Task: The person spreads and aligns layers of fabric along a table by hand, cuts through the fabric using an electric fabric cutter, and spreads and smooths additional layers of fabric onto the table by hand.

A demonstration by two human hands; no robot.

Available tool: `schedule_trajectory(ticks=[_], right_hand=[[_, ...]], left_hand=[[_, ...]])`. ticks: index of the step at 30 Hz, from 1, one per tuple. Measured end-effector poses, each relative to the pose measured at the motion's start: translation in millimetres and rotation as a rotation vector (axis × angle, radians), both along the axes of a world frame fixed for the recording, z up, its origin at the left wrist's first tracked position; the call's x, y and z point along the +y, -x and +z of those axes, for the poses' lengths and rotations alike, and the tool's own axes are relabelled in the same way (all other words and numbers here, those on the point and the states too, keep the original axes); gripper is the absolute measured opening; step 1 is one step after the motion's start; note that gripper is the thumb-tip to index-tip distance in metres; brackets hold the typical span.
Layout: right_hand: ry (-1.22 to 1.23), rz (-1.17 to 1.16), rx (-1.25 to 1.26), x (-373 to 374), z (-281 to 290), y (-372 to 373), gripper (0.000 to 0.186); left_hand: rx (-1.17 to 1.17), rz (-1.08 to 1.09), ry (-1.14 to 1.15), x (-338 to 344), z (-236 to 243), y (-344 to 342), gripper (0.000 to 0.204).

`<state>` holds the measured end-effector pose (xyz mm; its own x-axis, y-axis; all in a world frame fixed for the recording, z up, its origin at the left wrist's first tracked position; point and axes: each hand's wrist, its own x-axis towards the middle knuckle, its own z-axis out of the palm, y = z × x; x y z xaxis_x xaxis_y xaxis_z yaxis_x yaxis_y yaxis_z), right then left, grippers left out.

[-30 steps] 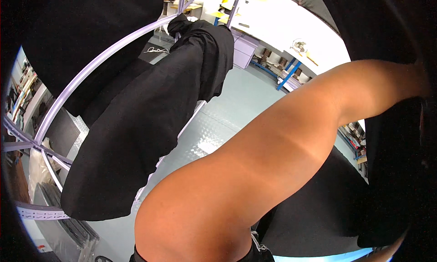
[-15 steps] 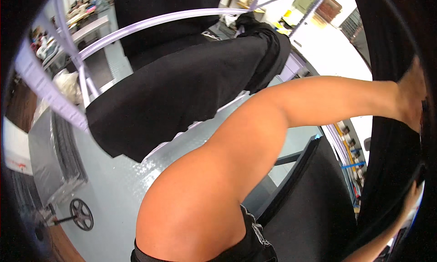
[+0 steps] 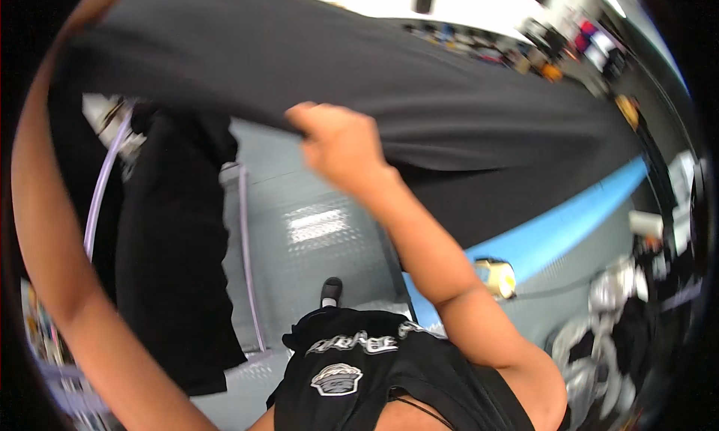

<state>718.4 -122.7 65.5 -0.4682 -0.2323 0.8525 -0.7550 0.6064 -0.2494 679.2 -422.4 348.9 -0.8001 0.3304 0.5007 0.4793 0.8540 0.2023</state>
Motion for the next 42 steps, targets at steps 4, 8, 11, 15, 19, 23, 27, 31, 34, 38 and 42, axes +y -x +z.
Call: schedule_trajectory(ticks=[4,8,11,15,19,23,27,31,34,38,42], right_hand=[[-0.165,-0.05,-0.117,15.4,-56.5,-22.6,0.004],[-0.237,0.017,-0.277,-7.7,-157.6,-38.6,0.01],[-0.325,0.114,-0.508,-9.9,-223.2,-50.7,0.013],[-0.505,0.215,-0.886,4.9,-266.8,-58.4,0.019],[-0.411,0.228,-1.236,31.1,-315.6,-51.7,0.028],[-0.092,0.164,-1.402,56.9,-278.6,-41.2,0.042],[0.28,-0.69,-1.075,90.5,-244.0,-40.5,0.032],[0.096,-1.472,-0.832,117.7,-232.4,-69.6,0.03],[0.04,-1.763,-0.977,111.9,-247.3,-84.7,0.054],[0.108,-1.956,-0.95,98.0,-258.0,-94.6,0.059],[0.772,-2.025,-0.935,90.7,-251.8,-107.7,0.054]], left_hand=[[-0.021,0.518,0.939,66.9,-147.0,22.4,0.057],[-0.165,0.503,0.965,55.7,-260.0,-10.5,0.059],[-0.214,0.448,0.918,32.3,-351.9,-17.4,0.063],[-0.336,0.39,0.799,8.6,-495.6,-28.7,0.065],[-0.883,0.431,0.692,35.0,-597.5,-20.1,0.077],[-1.259,0.108,0.455,53.9,-624.8,99.1,0.059],[-0.532,-0.11,-0.065,139.1,-573.8,236.8,0.037],[-0.448,-0.154,-0.428,197.0,-563.6,390.9,0.032],[-0.457,-0.12,-0.419,209.2,-605.4,510.2,0.045],[-0.906,-0.148,-0.667,237.0,-635.8,566.5,0.062],[-1.096,-0.178,-0.622,248.2,-639.3,564.8,0.031]])
